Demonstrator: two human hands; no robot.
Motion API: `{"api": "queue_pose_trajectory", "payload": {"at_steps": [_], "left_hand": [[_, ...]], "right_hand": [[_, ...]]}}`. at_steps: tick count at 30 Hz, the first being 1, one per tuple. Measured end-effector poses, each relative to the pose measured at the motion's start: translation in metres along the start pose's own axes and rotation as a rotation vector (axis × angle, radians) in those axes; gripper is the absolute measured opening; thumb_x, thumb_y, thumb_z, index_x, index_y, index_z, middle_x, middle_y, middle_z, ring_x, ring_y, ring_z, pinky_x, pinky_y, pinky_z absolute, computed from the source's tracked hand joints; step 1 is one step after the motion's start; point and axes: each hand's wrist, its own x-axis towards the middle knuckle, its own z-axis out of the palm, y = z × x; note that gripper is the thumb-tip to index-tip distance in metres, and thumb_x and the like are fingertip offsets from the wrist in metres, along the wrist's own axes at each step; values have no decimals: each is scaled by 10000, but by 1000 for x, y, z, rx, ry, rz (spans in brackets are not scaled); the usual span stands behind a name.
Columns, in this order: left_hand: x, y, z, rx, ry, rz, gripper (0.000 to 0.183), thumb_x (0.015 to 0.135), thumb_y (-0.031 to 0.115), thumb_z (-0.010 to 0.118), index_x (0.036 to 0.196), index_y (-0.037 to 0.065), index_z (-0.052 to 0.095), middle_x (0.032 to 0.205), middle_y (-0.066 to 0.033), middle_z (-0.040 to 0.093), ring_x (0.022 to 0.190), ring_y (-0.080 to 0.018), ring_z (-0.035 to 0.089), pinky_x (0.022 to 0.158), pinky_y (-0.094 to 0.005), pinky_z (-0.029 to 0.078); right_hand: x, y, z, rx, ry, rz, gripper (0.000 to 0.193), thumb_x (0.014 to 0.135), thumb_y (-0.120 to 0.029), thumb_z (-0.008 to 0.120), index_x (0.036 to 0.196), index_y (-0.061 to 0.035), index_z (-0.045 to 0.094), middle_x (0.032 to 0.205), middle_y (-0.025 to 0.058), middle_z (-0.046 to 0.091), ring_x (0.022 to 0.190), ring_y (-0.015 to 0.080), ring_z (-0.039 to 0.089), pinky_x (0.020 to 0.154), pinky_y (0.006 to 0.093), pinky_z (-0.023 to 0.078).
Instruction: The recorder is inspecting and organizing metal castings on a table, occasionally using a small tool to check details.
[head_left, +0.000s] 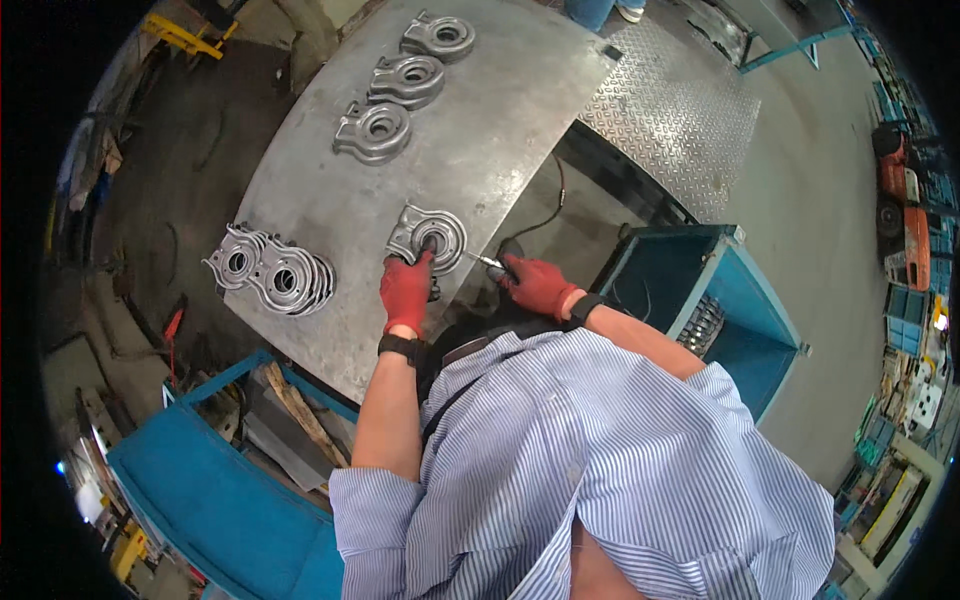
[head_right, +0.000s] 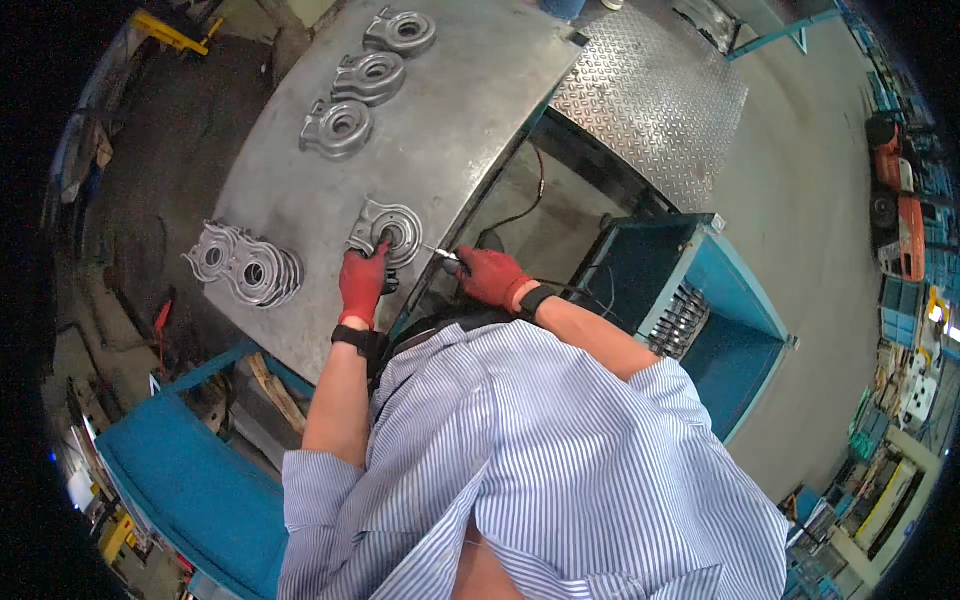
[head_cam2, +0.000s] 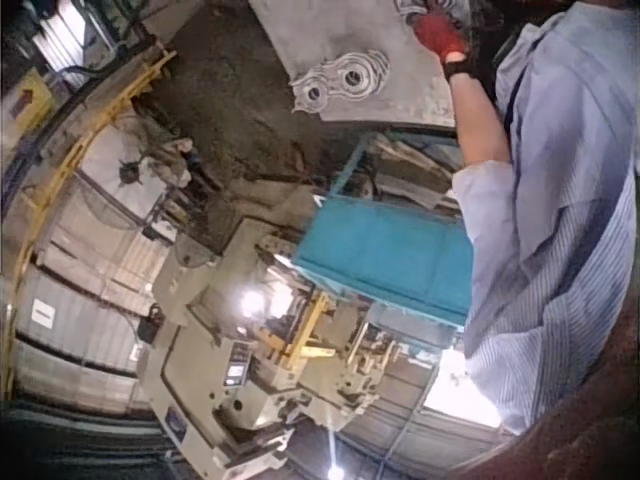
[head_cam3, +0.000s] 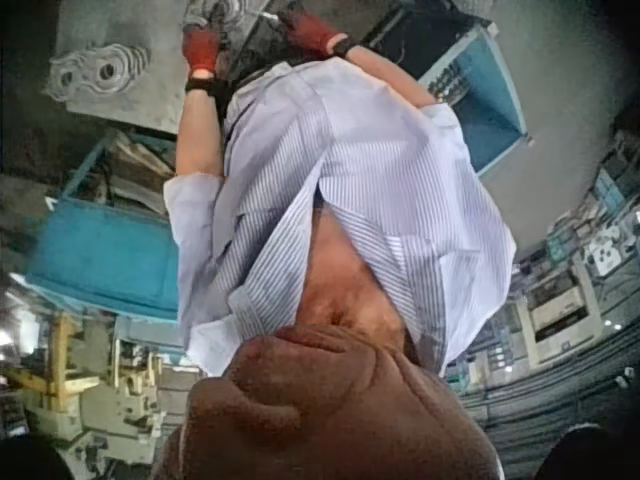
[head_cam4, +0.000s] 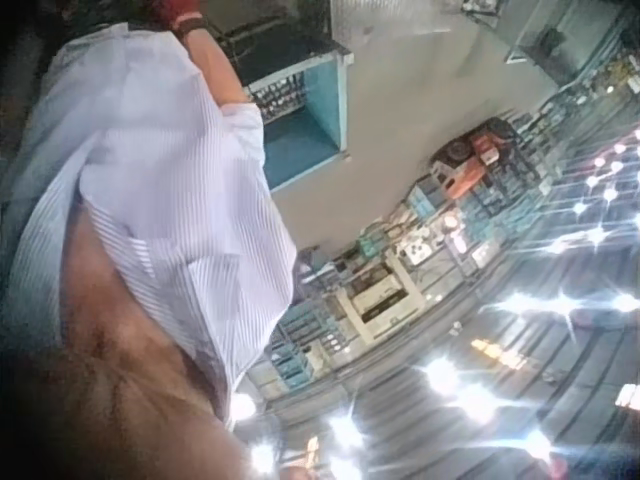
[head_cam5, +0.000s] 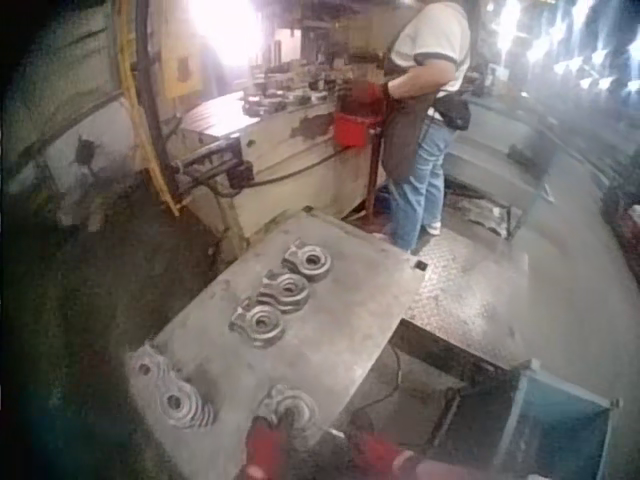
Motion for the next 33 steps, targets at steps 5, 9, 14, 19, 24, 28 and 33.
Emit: {"api": "queue_pose_trajectory", "payload": {"at_steps": [5, 9, 14, 19, 24, 28, 33], "left_hand": [[14, 2, 11, 130, -8, 13, 717, 739, 546, 648, 1022, -94, 496, 1003, -276, 610, 999, -395, 577, 843, -425, 452], [22, -7, 17, 153, 7, 41, 684, 751, 512, 654, 1028, -92, 491, 1006, -276, 608, 993, -391, 580, 839, -427, 452], [18, -1, 14, 142, -45, 11, 653, 773, 475, 645, 1053, -93, 483, 1021, -280, 599, 1003, -395, 571, 840, -431, 447], [16, -3, 16, 106, 9, 65, 614, 787, 445, 638, 1047, -88, 483, 1009, -275, 603, 996, -395, 573, 823, -430, 452], [10, 4, 12, 125, 33, 53, 615, 791, 444, 636, 1046, -92, 473, 998, -276, 606, 991, -393, 577, 821, -425, 455], [11, 5, 12, 138, 27, 26, 633, 788, 454, 635, 1048, -97, 464, 990, -279, 608, 984, -392, 582, 826, -425, 455], [14, 1, 14, 113, 31, 30, 631, 786, 463, 630, 1060, -91, 503, 1021, -282, 597, 995, -407, 567, 833, -433, 449]], "right_hand": [[8, 6, 10, -98, -25, -39, 392, 826, -294, 551, 1121, -36, 528, 917, 215, 626, 856, 394, 590, 733, 469, 462], [13, 8, 20, -99, -16, -64, 377, 823, -308, 549, 1082, -35, 527, 876, 216, 631, 830, 389, 601, 718, 475, 468], [12, 1, 18, -112, -2, -5, 391, 813, -314, 558, 1085, -34, 531, 863, 217, 633, 827, 384, 606, 717, 473, 475], [9, 4, 21, -98, -3, -41, 396, 796, -299, 565, 1086, -31, 531, 910, 215, 632, 845, 379, 605, 728, 472, 477], [9, 1, 23, -84, -3, 17, 398, 789, -285, 561, 1088, -25, 529, 935, 211, 629, 858, 379, 601, 749, 465, 473], [8, 3, 28, -55, 36, -22, 404, 786, -286, 563, 1092, -24, 524, 933, 208, 630, 859, 377, 601, 746, 463, 473], [6, 9, 35, -69, 85, -36, 406, 797, -301, 560, 1095, -28, 524, 926, 202, 630, 855, 379, 601, 741, 461, 474]]}}
